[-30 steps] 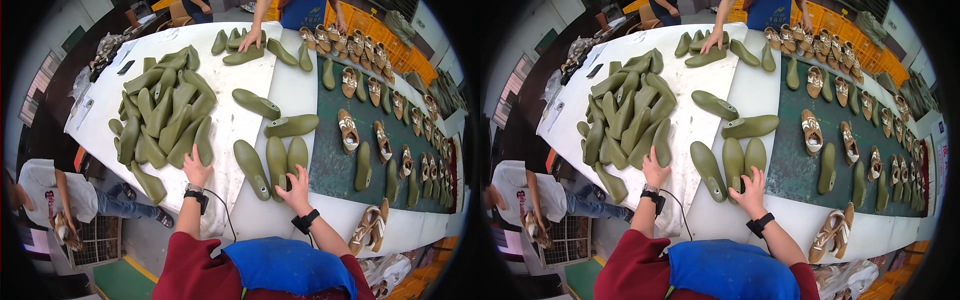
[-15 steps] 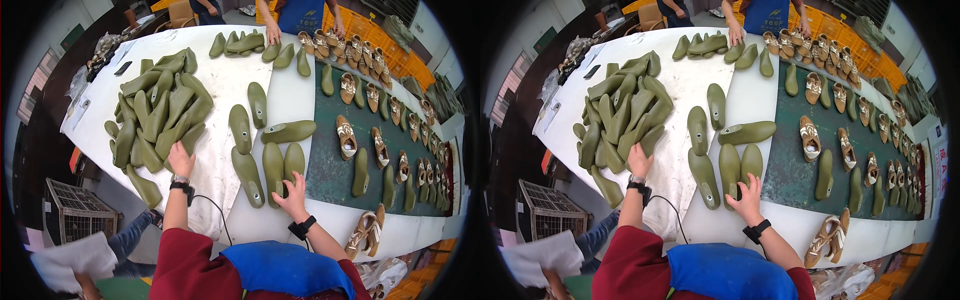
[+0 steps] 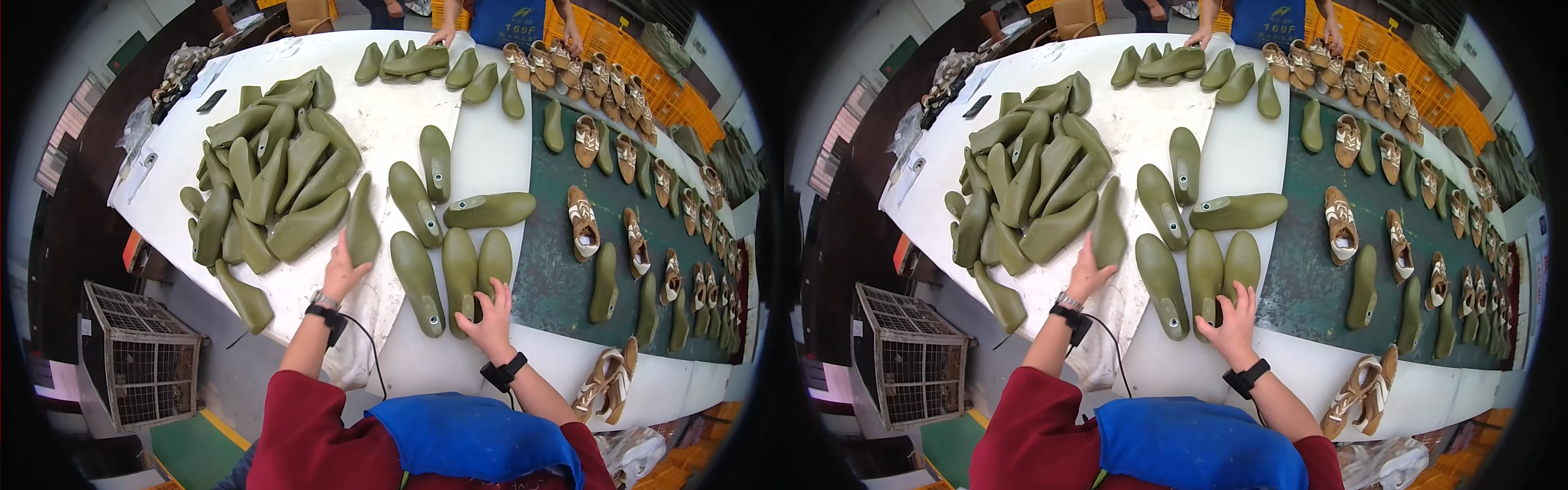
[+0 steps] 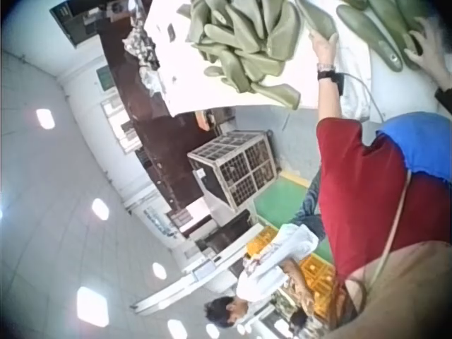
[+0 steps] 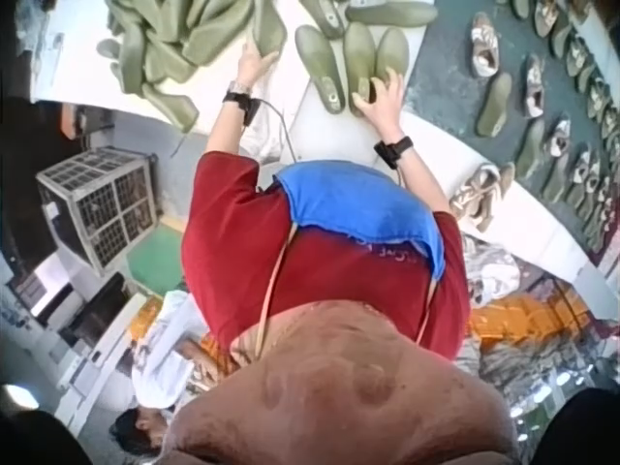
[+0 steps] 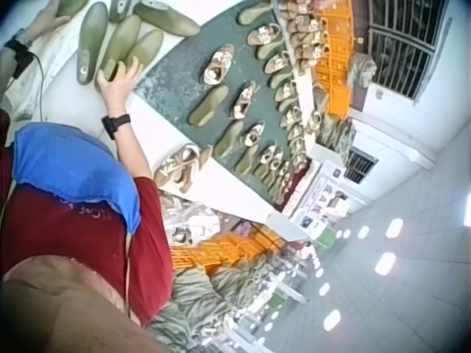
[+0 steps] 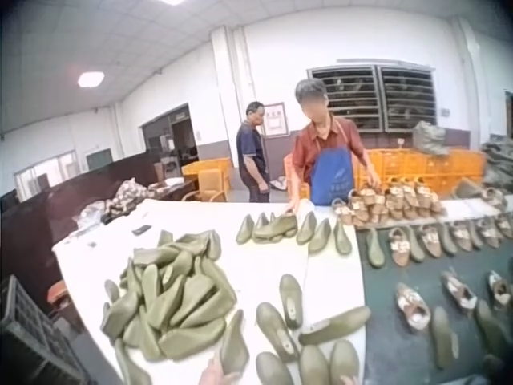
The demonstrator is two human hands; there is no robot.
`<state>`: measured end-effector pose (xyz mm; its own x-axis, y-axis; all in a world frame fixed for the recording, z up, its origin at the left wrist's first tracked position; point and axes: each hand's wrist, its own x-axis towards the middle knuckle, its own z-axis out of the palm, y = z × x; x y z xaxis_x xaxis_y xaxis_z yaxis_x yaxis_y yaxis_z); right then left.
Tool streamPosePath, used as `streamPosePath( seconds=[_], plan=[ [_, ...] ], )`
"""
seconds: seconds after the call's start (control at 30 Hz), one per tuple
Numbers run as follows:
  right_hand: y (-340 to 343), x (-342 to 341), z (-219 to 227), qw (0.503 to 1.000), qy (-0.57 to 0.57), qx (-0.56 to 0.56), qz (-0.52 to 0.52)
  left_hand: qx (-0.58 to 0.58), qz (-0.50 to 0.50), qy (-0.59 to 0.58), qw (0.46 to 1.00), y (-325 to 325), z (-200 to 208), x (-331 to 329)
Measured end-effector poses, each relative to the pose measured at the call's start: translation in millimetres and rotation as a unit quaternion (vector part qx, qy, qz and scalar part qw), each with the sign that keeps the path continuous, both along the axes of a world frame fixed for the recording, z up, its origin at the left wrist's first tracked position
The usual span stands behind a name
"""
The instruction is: The recorder is seen assembling shoe uppers onto shoe lasts and placing them onto a production line conveyor belt.
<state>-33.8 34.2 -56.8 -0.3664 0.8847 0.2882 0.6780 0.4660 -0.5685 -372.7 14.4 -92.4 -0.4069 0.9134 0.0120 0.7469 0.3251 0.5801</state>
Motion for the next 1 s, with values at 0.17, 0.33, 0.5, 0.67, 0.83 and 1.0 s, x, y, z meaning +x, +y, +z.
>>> streamPosePath(
  seconds=[0.17,0.33,0.5,0.67,0.83,1.0],
  plan=[
    [-3.7,-9.6,1.2,1.0,0.003,-0.003,0.017,0.061,0.077,-0.057,0.994,73.8,-17.6,17.0],
    [0.4,-1.5,-2.2,1.0,-0.007,0.002,0.0,-0.171,-0.002,0.082,0.982,103.1,47.8,109.7],
    [1.0,-3.2,4.4,1.0,-0.009,-0.012,0.003,-0.205,-0.002,0.141,0.969,110.6,33.1,95.4],
    [5.5,-2.2,2.5,1.0,-0.002,-0.012,0.003,-0.16,0.086,0.131,0.975,135.2,25.1,56.5],
    [6.4,-2.1,3.7,0.999,0.002,-0.038,0.007,-0.157,0.131,0.033,0.978,180.2,28.7,6.9],
    [7.0,-3.0,8.6,0.998,-0.021,-0.055,-0.01,-0.103,0.173,0.017,0.979,290.4,11.0,-6.7]
  ],
)
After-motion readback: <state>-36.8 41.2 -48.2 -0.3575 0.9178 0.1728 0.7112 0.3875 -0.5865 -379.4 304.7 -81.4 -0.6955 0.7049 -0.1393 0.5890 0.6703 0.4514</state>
